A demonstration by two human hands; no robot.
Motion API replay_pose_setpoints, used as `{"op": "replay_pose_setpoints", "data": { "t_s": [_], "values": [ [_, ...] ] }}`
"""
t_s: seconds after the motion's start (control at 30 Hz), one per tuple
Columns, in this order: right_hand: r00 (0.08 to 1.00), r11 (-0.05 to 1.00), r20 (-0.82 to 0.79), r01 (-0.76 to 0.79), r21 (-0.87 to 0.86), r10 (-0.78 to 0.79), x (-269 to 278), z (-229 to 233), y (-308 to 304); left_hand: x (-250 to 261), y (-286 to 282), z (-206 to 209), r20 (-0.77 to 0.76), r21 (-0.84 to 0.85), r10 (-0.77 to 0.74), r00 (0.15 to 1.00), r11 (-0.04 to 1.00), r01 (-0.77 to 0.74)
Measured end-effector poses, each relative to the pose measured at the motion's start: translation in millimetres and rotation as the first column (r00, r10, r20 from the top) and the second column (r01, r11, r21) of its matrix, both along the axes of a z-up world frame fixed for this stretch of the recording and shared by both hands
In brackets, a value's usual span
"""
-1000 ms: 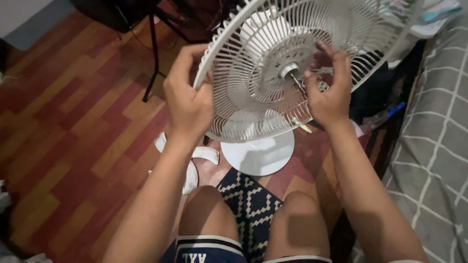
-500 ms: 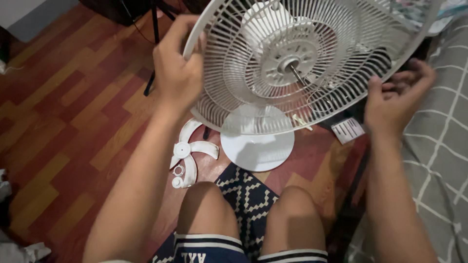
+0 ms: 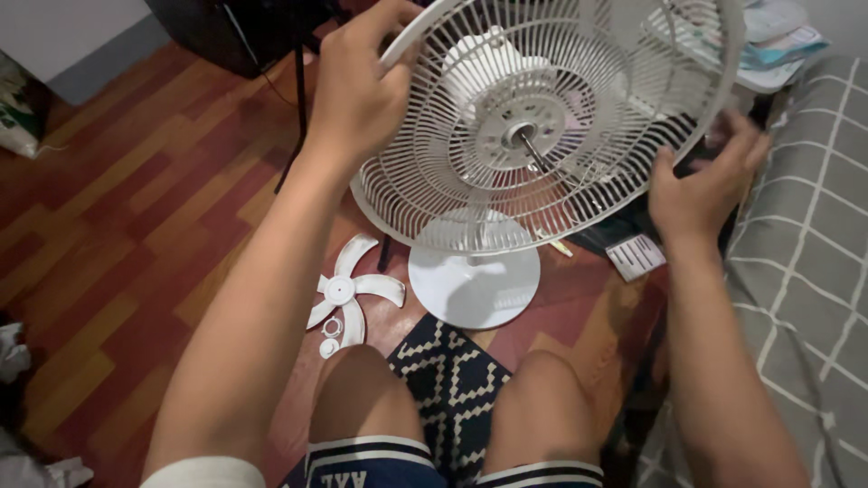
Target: The person assembles a white electric fan by hand, attaching the fan blades to the motor hub, securing them with a plastic nut, and then fitting and locking the front grille onto the fan head.
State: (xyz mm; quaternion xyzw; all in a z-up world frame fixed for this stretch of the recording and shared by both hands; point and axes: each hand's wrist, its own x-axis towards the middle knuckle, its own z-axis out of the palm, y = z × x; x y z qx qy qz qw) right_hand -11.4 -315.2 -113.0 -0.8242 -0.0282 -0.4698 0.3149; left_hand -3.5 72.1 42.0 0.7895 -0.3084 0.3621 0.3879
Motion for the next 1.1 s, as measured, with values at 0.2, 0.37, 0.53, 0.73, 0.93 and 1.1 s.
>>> {"op": "replay_pose_setpoints", "data": {
  "t_s": [0.2, 0.37, 0.53, 0.73, 0.93, 1.1],
  "values": [
    [0.967, 0.955, 0.150, -0.166, -0.247, 0.207, -6, 80, 13, 7, -9, 13, 0.112, 0.073, -0.067, 0.991, 0.996, 0.059],
    [0.950, 0.937, 0.118, -0.257, -0.236, 0.290, 26, 112, 7, 4, -12, 26, 0.018, 0.074, -0.065, 0.998, 0.995, 0.064],
    [0.947, 0.942, 0.183, -0.212, -0.262, 0.264, 59, 108, -4, 5, -16, 30, -0.077, 0.054, -0.028, 0.997, 0.998, 0.032],
    [0.950, 0.971, 0.222, -0.192, -0.141, 0.220, 81, 97, -3, -10, -2, 13, -0.032, -0.035, 0.033, 0.999, 0.999, -0.034],
    [0.945, 0.965, 0.204, -0.235, -0.113, 0.254, 95, 98, 5, -29, 4, -25, -0.177, -0.140, 0.213, 0.961, 0.961, -0.239],
    [0.939, 0.981, 0.309, -0.107, -0.163, 0.153, 79, 107, 26, -22, -4, -33, -0.024, -0.112, 0.285, 0.958, 0.952, -0.286]
  ]
}}
